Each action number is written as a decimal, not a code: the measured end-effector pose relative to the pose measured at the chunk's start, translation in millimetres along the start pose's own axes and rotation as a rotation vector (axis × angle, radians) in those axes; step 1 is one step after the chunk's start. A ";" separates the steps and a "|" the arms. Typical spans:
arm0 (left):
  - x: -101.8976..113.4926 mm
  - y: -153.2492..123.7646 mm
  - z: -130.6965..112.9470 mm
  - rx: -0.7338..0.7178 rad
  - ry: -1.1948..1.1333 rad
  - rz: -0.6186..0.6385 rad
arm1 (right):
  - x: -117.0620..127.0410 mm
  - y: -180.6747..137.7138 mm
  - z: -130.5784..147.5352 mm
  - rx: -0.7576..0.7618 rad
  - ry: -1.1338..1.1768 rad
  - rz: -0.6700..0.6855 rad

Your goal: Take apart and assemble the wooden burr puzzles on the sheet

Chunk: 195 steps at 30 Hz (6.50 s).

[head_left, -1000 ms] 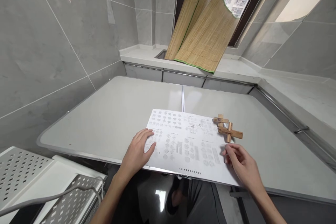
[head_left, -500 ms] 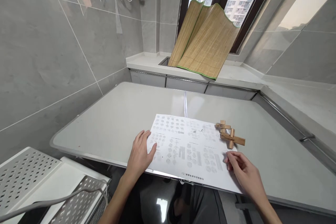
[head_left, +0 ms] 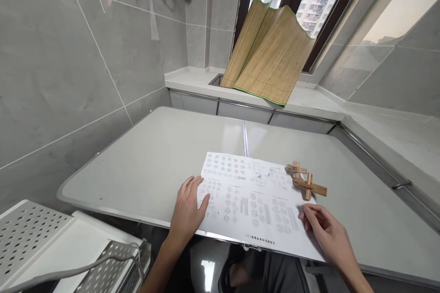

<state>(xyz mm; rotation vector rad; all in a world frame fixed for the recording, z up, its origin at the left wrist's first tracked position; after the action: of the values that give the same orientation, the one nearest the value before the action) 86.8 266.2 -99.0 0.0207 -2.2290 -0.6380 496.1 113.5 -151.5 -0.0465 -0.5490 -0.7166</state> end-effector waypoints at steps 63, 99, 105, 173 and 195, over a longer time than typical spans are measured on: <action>-94.4 87.9 -78.1 0.237 -0.983 0.498 | -187.1 18.2 151.9 -0.117 0.762 1.019; -99.5 81.2 -72.9 0.186 -0.725 0.314 | -165.7 48.1 136.2 0.138 0.566 0.569; -93.8 83.8 -71.8 0.109 -0.578 0.210 | -160.4 55.9 132.9 0.142 0.536 0.487; -39.1 77.5 -62.5 -0.241 0.171 -0.174 | -148.6 54.7 127.5 0.348 -0.081 0.164; -77.6 76.2 -51.5 -0.170 -0.079 0.133 | -155.5 52.6 130.8 0.376 -0.169 0.165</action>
<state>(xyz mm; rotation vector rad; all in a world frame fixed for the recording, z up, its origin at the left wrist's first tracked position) 190.3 326.9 -90.6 -0.2400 -2.2217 -0.7635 372.7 277.7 -108.4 0.1974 -0.8249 -0.4424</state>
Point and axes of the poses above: each hand's wrist, its own y-axis towards the middle knuckle, its own x-axis out of the back of the hand, z = x × y, the point moved 10 cm from there along y, towards the middle knuckle, and after that the axes turned 8 degrees about -z, right-handed, at the moved point
